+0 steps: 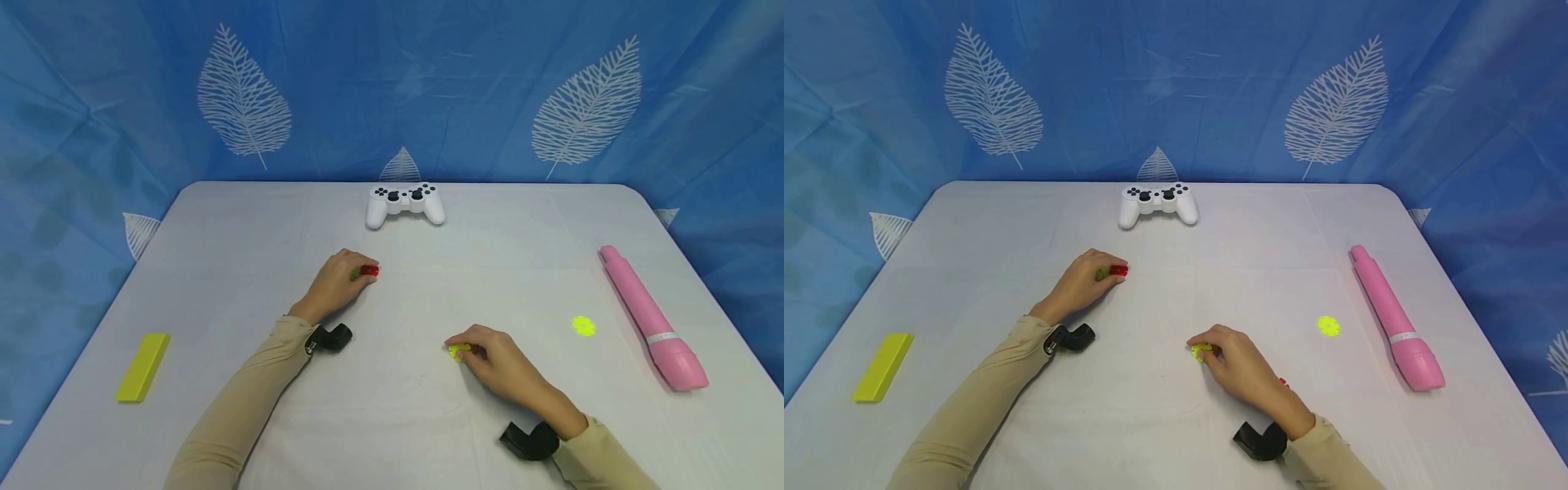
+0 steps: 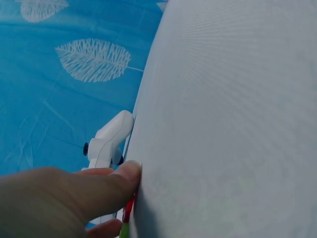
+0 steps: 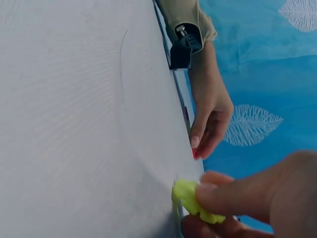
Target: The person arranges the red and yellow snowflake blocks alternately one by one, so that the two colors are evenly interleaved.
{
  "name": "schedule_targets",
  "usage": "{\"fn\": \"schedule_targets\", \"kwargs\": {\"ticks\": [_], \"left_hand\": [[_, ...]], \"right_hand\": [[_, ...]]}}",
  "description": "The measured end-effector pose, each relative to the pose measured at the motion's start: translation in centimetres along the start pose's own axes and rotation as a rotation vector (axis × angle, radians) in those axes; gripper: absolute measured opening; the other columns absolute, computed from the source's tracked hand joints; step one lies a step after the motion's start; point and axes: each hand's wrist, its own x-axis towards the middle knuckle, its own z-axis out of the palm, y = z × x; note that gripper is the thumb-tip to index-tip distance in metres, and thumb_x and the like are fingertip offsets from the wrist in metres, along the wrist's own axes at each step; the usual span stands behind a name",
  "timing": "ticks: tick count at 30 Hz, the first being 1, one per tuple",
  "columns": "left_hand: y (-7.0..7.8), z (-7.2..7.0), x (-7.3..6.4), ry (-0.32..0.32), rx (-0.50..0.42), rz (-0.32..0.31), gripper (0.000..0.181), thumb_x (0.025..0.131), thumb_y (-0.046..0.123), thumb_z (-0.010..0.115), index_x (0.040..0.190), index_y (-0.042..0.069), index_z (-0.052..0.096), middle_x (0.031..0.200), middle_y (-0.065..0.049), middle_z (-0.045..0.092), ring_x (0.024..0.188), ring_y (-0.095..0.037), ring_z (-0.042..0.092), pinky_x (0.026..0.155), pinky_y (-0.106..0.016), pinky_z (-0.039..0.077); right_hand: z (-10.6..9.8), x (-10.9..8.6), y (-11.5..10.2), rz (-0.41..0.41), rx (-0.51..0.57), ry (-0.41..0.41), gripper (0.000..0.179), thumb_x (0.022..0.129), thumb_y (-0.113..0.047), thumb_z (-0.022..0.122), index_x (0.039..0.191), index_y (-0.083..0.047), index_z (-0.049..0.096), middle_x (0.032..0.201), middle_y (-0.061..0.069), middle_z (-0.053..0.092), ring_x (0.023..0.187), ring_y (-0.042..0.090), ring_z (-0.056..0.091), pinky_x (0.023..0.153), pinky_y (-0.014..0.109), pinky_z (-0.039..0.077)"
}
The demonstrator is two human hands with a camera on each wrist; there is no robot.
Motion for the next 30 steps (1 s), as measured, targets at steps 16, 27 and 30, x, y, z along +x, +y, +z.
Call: {"fn": "schedule_targets", "kwargs": {"ticks": [16, 27, 30], "left_hand": [[0.0, 0.0, 0.0, -0.008, 0.005, -0.02, 0.027, 0.082, 0.022, 0.066, 0.108, 0.013, 0.066, 0.107, -0.003, 0.067, 0.101, -0.02, 0.056, 0.089, -0.035, 0.045], [0.0, -0.1, 0.0, 0.0, 0.011, -0.001, 0.026, 0.082, 0.022, 0.067, 0.106, 0.012, 0.067, 0.105, -0.004, 0.067, 0.1, -0.02, 0.057, 0.088, -0.036, 0.045], [-0.1, 0.0, 0.1, 0.013, 0.01, 0.029, 0.024, 0.082, 0.021, 0.067, 0.104, 0.012, 0.068, 0.104, -0.004, 0.068, 0.099, -0.02, 0.057, 0.087, -0.036, 0.045]], "right_hand": [[0.6, 7.1, -1.0, 0.229, 0.101, 0.057, 0.02, 0.081, -0.012, 0.066, 0.1, -0.014, 0.07, 0.096, 0.005, 0.069, 0.079, 0.015, 0.061, 0.062, 0.024, 0.046], [2.5, 13.0, -2.2, 0.241, 0.16, 0.072, 0.02, 0.08, -0.009, 0.064, 0.098, -0.01, 0.07, 0.099, 0.007, 0.07, 0.081, 0.019, 0.064, 0.06, 0.021, 0.046], [2.9, 14.1, -2.6, 0.228, 0.153, 0.083, 0.02, 0.079, -0.008, 0.064, 0.099, -0.008, 0.07, 0.099, 0.008, 0.07, 0.083, 0.02, 0.065, 0.062, 0.023, 0.048]]}}
